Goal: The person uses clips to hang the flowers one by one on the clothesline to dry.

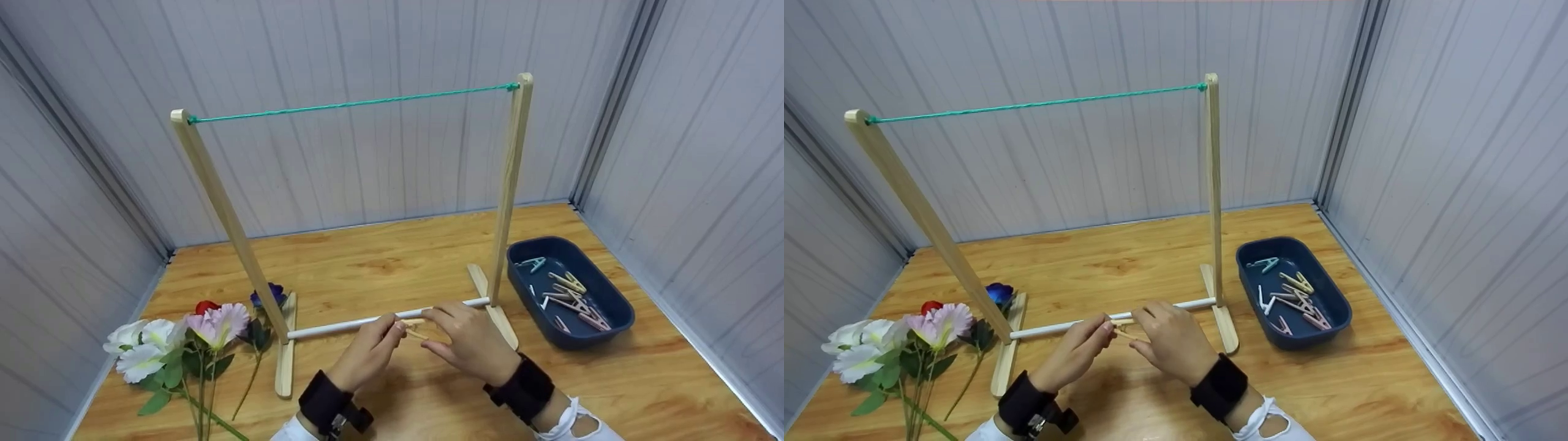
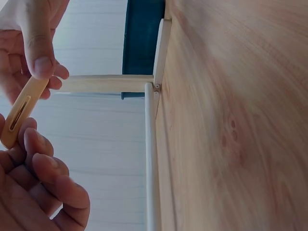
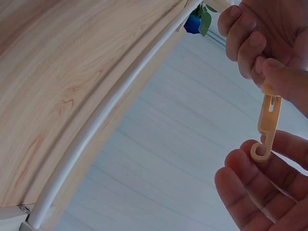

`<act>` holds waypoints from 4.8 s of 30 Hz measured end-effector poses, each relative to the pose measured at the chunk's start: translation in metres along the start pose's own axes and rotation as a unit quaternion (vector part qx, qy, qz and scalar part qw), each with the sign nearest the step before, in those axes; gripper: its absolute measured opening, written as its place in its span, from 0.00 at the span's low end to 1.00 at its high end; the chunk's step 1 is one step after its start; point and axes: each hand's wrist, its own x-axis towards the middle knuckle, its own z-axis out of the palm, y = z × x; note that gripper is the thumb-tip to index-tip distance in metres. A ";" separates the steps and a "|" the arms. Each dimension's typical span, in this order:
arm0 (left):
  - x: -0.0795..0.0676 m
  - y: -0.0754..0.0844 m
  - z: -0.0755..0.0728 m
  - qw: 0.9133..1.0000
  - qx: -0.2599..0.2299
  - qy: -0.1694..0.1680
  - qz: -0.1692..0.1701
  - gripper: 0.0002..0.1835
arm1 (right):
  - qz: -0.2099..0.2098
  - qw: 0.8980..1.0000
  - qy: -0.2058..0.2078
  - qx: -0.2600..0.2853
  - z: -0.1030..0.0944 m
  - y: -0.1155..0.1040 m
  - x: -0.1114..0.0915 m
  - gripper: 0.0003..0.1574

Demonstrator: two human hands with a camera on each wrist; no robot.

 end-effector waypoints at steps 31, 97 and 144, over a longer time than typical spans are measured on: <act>-0.017 -0.011 -0.035 0.994 0.050 0.060 -0.080 0.23 | -0.042 0.998 0.043 0.026 -0.005 0.017 -0.004 0.11; -0.123 -0.064 -0.204 0.899 0.212 0.033 -0.382 0.06 | -0.059 0.997 0.053 0.007 -0.010 0.019 -0.004 0.09; -0.026 0.033 -0.142 0.933 0.104 0.334 0.082 0.13 | -0.095 0.991 0.008 0.089 -0.100 0.018 0.127 0.04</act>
